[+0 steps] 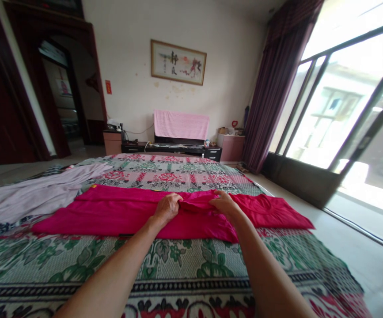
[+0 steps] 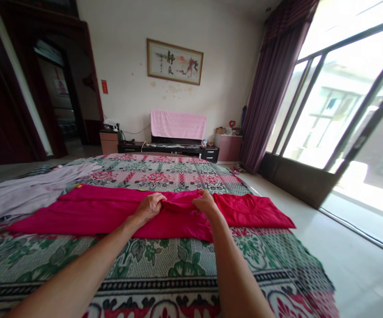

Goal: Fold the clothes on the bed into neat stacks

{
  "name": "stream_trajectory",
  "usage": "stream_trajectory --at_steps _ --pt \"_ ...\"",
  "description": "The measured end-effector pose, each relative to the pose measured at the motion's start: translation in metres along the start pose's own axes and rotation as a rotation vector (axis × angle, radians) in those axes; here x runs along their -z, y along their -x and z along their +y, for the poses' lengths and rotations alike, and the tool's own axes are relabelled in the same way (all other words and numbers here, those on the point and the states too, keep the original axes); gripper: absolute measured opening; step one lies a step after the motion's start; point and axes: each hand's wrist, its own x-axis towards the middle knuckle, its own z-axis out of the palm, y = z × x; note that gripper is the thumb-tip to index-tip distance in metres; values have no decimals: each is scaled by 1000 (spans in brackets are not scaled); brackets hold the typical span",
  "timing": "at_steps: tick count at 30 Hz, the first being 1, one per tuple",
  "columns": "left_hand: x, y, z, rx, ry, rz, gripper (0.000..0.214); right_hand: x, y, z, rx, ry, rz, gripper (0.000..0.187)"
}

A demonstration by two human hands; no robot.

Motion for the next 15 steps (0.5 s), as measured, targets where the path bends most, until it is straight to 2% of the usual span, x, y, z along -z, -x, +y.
stream_trajectory --at_steps 3,5,7,9,10,12,14,15 --pt "1 0 0 -17 -1 3 31 8 4 -7 26 27 -31 54" --pt "1 0 -1 -31 -19 5 32 14 8 -11 18 136 -71 48" --pt "1 0 -2 -48 -35 0 34 20 11 -14 -2 300 -173 32" --pt "3 1 -1 -53 -41 1 35 26 12 -16 13 483 -262 9" --pt "4 1 0 -46 -39 7 35 29 12 -17 48 569 -254 7" --pt "6 0 4 -20 -34 37 37 31 11 -19 165 690 -116 15" --pt "8 -1 8 23 -41 77 37 28 11 -22 291 723 33 15" --pt "8 -1 10 47 -49 94 37 24 12 -23 344 713 67 16"
